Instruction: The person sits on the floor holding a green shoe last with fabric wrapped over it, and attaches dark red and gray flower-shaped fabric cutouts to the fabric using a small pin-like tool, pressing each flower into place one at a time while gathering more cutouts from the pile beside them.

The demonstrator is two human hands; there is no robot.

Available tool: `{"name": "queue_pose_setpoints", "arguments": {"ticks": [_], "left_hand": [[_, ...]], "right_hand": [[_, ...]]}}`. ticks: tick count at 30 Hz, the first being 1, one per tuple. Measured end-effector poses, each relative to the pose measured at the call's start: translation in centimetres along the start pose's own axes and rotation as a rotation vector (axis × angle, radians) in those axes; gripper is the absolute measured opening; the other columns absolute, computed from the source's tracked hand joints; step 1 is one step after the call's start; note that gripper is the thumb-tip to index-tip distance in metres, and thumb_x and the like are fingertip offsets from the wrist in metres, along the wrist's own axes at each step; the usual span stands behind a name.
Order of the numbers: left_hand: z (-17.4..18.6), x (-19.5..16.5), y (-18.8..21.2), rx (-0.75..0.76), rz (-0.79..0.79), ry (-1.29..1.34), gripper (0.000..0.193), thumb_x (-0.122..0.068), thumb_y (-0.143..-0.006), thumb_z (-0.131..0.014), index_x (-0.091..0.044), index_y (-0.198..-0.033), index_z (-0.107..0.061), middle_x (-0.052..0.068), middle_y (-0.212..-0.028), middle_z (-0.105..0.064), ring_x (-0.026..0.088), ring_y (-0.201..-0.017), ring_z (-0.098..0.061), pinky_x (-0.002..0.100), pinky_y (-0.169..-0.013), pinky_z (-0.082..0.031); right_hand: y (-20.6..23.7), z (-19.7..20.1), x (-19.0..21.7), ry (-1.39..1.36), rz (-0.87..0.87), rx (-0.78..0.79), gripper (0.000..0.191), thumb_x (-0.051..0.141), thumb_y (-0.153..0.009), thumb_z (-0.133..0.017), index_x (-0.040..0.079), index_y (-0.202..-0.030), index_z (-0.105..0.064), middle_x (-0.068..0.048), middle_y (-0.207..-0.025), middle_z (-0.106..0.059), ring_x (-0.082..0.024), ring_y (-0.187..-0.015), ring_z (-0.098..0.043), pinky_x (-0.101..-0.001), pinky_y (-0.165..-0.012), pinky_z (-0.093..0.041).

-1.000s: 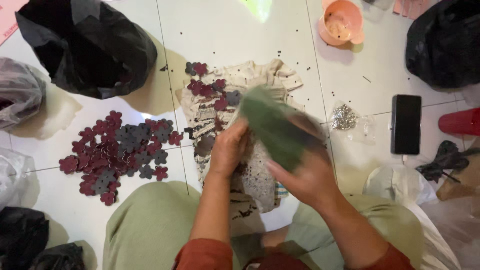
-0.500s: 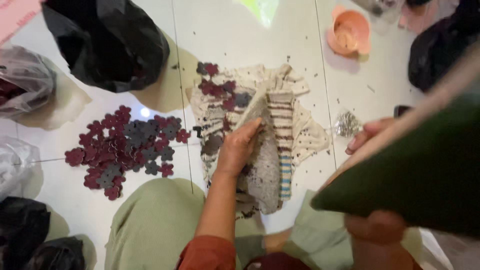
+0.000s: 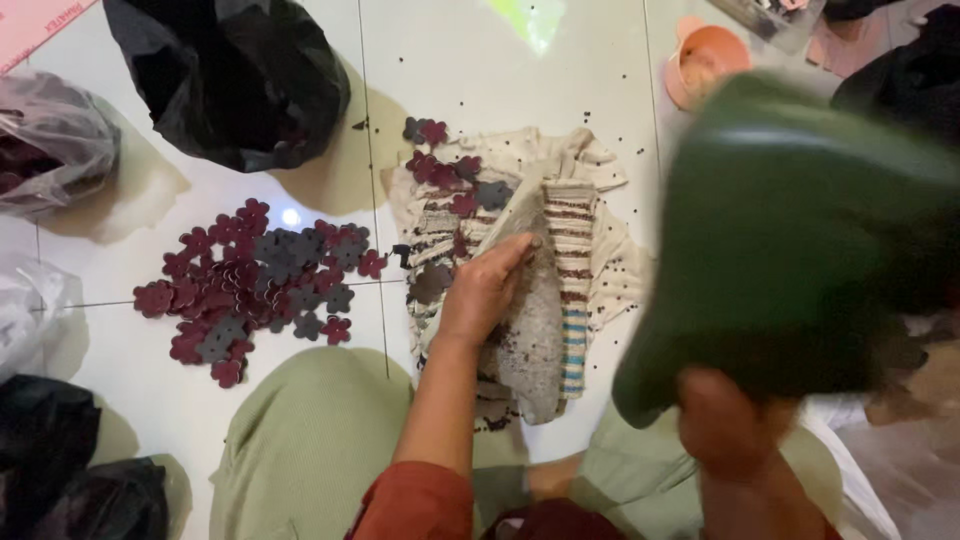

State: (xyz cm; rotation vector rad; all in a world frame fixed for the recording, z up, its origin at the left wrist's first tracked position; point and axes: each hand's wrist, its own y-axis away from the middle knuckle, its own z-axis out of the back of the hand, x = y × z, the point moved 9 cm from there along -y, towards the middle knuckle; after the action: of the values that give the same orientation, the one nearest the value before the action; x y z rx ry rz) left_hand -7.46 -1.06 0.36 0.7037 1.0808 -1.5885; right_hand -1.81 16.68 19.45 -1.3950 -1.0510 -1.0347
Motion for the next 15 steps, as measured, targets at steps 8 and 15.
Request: {"name": "queue_pose_setpoints", "arguments": {"ticks": [8, 15], "left_hand": [[-1.2, 1.9, 0.0, 0.113, 0.149, -0.062, 0.023, -0.006, -0.096, -0.07, -0.01, -0.119, -0.07, 0.016, -0.116, -0.075, 0.035, -0.109, -0.072, 0.042, -0.089, -0.059], [0.4, 1.1, -0.4, -0.082, 0.128, 0.088, 0.026, -0.008, -0.098, -0.069, -0.012, -0.123, -0.071, 0.017, -0.108, -0.076, 0.03, -0.097, -0.078, 0.037, -0.079, -0.062]], "right_hand": [[-1.1, -1.8, -9.1, 0.654, -0.241, 0.249, 0.074, 0.025, -0.083, -0.078, 0.002, -0.147, -0.05, -0.016, -0.134, -0.064, -0.026, -0.124, -0.061, -0.0384, -0.106, -0.048], [0.7, 1.4, -7.6, 0.915, -0.086, 0.113, 0.077, 0.023, -0.081, -0.081, -0.001, -0.147, -0.052, -0.022, -0.132, -0.063, -0.036, -0.119, -0.064, -0.0412, -0.098, -0.05]]}}
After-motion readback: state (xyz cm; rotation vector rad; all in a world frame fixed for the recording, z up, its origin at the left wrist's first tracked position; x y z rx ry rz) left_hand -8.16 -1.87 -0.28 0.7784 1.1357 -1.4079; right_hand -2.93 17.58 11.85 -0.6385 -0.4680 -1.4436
